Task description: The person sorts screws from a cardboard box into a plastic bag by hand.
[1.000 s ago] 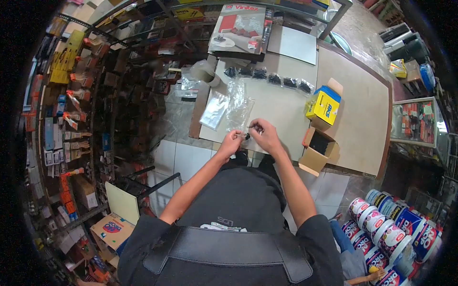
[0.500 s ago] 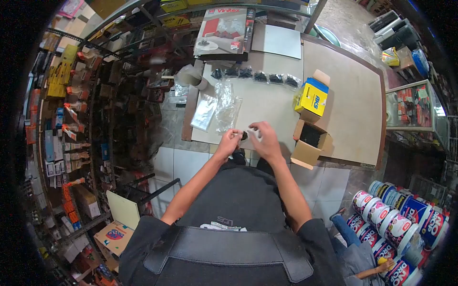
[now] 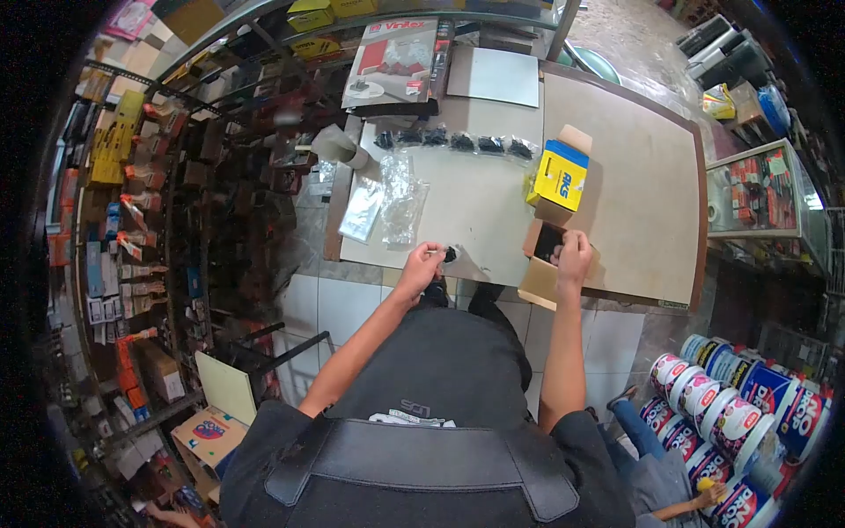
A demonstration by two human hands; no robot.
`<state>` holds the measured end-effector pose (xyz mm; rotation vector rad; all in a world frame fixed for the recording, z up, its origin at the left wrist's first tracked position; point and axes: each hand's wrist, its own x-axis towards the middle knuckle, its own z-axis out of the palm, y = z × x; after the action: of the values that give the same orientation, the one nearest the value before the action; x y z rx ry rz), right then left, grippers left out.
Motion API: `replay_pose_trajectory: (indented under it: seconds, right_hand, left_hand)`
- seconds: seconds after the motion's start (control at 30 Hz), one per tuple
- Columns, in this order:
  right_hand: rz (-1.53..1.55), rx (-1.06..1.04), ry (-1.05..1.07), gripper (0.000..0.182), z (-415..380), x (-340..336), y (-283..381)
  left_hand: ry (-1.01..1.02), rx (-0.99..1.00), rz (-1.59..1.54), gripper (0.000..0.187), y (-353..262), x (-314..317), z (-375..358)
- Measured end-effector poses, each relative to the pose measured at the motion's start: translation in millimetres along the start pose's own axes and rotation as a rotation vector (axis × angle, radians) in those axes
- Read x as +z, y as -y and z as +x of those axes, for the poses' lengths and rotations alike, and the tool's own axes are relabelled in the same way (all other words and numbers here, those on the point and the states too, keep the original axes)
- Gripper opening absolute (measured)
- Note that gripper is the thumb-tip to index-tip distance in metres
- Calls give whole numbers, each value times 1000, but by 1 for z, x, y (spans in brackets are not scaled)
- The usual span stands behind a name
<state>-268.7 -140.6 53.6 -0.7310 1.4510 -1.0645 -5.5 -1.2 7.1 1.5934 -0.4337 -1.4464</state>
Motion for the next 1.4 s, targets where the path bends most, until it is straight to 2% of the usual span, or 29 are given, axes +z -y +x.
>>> replay_pose_trajectory:
  seconds: [0.07,0.13,0.17,0.2,0.27,0.3,0.33,0.43,0.73,0.93,1.0,1.03,1.1,1.13,1.23,1.4]
  right_hand:
    - [-6,58,3,11,2,-16,-10]
    - [-433,-112,29,10,11,-30,-31]
    - [-568,-279,46,17,11,-30,-34]
    - [-568,-277,42,17,11,-33,-35]
    - [-976,-497,62,24,7,-32,-35]
    - [-1036,-568,48,33,9,-29,-37]
    - [-1036,-565,42,33,11,-28,-37]
    - [-1188,-334,211,34,15,-15,-19]
    - [-1223,-366,312,21,30,-21,-20]
    - [-962,-408,209,16,19,-29,-15]
    - [-688,-449,138,16,6,-29,-5]
    - [-690,-449,139,16,-1,-27,1]
    - [-552,-376,261,16,-19,-22,16]
    - [-553,-377,255,16,-24,-20,17]
    - [-623,-498,550,17,-38,-9,20]
    - [-666,-632,596,19,-44,8,20]
  left_hand:
    - [-13,3,-5,18,1,4,-2]
    - [-38,-20,-4,18,3,8,-2]
    - [-38,-21,-3,18,4,11,-3]
    - [-48,-22,-8,18,5,13,-4]
    - [-51,-25,-10,18,7,20,-4]
    - [-54,-29,-18,19,7,23,-5]
    - [-55,-33,-26,19,8,27,-6]
    - [-39,-40,-46,20,12,36,-5]
    - [-54,-23,-60,23,21,64,1]
    - [-69,-20,-101,23,22,79,-2]
    - [-75,-15,-118,23,19,83,-5]
    - [-76,-11,-131,22,17,85,-6]
    - [-64,6,-126,22,16,89,-7]
    - [-52,27,-119,22,15,91,-6]
    - [-31,32,-55,21,5,94,-7]
    - [9,33,-74,20,-4,87,-8]
